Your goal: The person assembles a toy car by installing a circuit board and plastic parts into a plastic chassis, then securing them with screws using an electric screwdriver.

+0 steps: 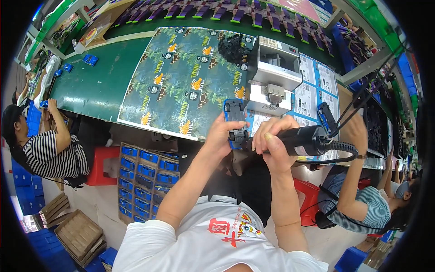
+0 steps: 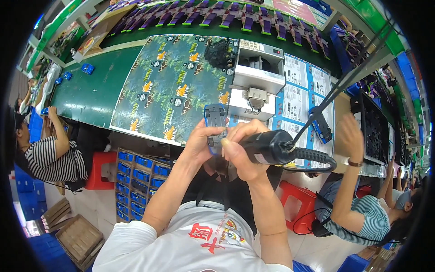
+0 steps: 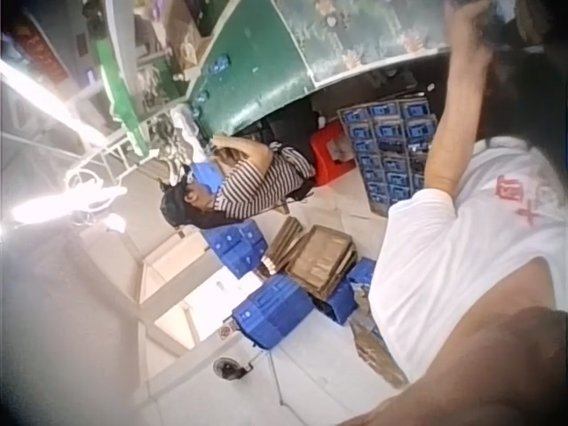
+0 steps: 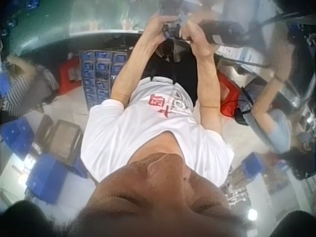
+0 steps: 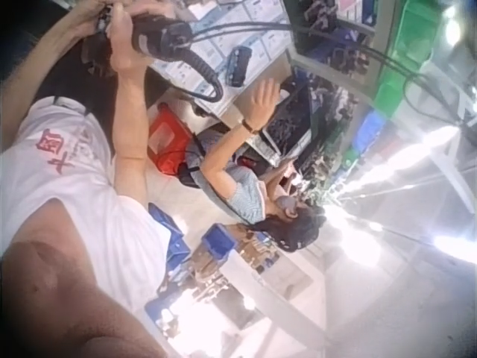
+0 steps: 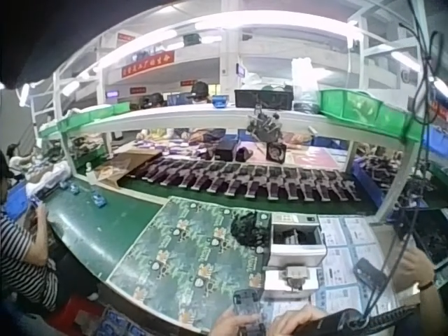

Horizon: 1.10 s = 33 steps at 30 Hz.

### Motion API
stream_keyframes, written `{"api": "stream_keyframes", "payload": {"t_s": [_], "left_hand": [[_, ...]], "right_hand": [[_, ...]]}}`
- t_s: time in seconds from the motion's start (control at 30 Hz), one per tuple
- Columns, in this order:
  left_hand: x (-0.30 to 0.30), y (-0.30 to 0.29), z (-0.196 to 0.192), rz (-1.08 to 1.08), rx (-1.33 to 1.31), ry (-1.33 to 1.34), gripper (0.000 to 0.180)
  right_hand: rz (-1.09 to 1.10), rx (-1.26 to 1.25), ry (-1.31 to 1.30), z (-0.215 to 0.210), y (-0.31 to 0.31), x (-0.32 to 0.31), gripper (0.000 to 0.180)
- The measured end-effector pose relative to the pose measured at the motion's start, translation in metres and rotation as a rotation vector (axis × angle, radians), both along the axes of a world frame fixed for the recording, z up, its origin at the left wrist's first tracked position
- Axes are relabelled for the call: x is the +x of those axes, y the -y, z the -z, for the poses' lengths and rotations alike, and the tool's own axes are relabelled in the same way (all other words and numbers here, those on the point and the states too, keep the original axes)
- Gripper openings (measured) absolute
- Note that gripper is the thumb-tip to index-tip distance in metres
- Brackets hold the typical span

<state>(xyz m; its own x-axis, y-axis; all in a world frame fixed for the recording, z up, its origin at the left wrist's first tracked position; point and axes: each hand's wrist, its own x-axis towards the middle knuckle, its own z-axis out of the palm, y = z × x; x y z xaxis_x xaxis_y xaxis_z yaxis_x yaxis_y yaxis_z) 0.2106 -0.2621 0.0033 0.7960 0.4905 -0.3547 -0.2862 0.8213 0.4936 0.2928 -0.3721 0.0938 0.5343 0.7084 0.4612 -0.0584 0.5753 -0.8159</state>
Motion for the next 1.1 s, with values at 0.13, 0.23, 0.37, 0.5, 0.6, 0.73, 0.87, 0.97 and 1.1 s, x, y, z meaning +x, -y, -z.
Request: {"api": "stream_keyframes", "payload": {"t_s": [0.13,0.23,0.37,0.5,0.6,0.73,0.87,0.97,1.1], "left_hand": [[0.0,0.001,-0.006,0.004,0.026,-0.004,0.037],[0.0,0.002,-0.01,-0.002,0.027,-0.005,0.035],[-0.002,-0.001,-0.007,0.023,0.006,0.008,0.032],[-0.004,-0.005,-0.006,0.12,-0.028,0.038,0.024],[-0.005,-0.011,-0.005,0.204,-0.073,0.028,0.02],[0.001,-0.016,0.007,0.326,-0.134,0.04,0.019],[0.004,-0.011,0.008,0.397,-0.13,0.09,0.032],[0.006,0.002,0.012,0.334,-0.175,-0.002,0.026],[-0.003,0.01,-0.005,0.225,-0.22,-0.058,0.028]], "right_hand": [[-0.012,-0.017,0.067,0.001,-0.002,-0.002,0.021],[-0.05,-0.081,-0.001,-0.004,0.001,-0.004,0.021],[-0.243,-0.007,0.246,-0.001,-0.004,0.015,0.025],[-0.335,-0.015,0.224,-0.007,-0.007,0.021,0.022],[-0.457,-0.024,0.243,-0.013,-0.006,0.028,0.023],[-0.587,-0.081,0.347,-0.022,-0.005,0.033,0.026],[-0.519,-0.034,0.244,-0.02,0.003,0.031,0.026],[-0.485,0.069,0.184,-0.01,0.006,0.025,0.027],[-0.415,0.189,0.102,-0.011,0.016,0.02,0.026]]}}
